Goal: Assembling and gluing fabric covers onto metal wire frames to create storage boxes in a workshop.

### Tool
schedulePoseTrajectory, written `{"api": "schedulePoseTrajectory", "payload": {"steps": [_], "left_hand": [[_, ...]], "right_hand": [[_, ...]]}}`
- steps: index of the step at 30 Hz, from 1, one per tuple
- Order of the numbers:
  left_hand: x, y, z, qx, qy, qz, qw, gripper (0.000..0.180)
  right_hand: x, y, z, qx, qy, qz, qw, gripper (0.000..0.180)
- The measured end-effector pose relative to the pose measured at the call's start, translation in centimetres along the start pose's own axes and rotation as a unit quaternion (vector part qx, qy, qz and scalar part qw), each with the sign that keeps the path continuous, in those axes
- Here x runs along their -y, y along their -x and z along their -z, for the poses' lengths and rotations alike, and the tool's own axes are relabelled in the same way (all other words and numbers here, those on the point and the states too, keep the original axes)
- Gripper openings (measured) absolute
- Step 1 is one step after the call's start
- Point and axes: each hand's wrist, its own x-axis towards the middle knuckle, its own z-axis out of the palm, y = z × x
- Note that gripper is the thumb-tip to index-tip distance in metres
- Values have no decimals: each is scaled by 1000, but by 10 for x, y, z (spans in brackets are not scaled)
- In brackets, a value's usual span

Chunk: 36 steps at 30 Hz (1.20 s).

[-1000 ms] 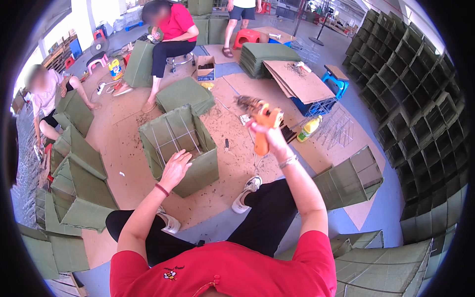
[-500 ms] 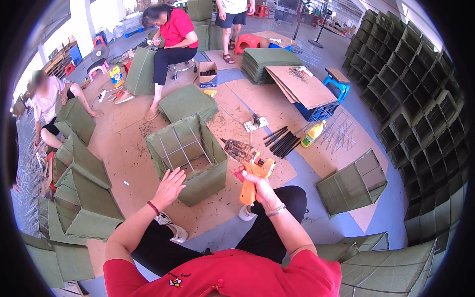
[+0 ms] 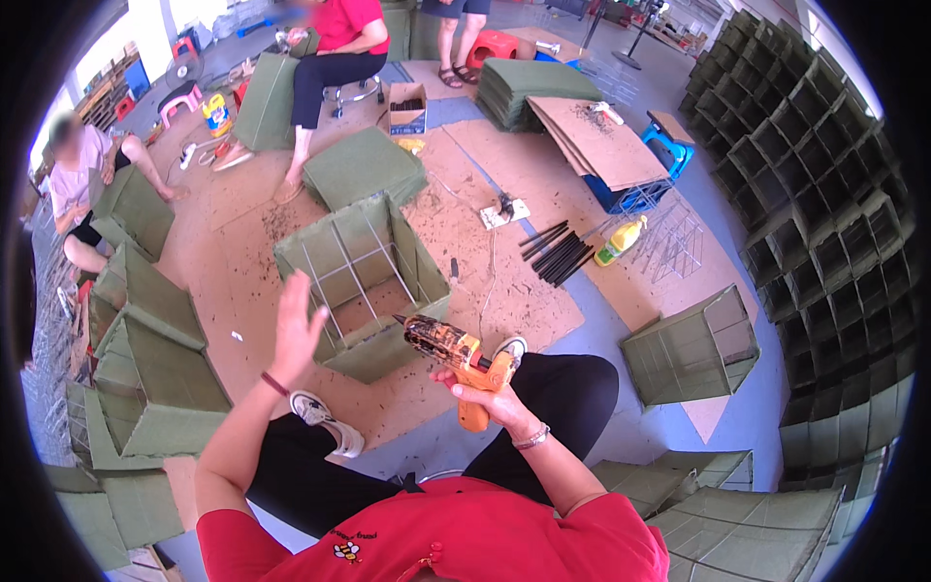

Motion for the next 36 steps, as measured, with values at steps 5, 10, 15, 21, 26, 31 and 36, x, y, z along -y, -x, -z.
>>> {"api": "schedulePoseTrajectory", "payload": {"steps": [5,10,15,21,26,31,36], "left_hand": [[46,-21,-32,-20,139,197,970,78],[67,-29,-51,-57,284,317,903,59],[73,-27,-64,-91,266,314,907,39],[64,-58,-68,-89,198,323,921,37],[67,-64,-68,-104,215,332,913,40],[57,-59,-66,-144,323,300,886,40],[66,-44,-73,-129,323,323,880,35]], "right_hand": [[-17,0,-5,66,29,-13,997,45],[-12,0,-25,79,65,-25,994,49],[-14,-2,-33,78,34,-24,996,52],[-37,-3,-35,83,0,18,996,33],[-56,-14,-61,79,-60,4,995,26],[-68,-21,-77,57,7,-13,998,25],[-63,-12,-82,47,30,-32,998,25]]}}
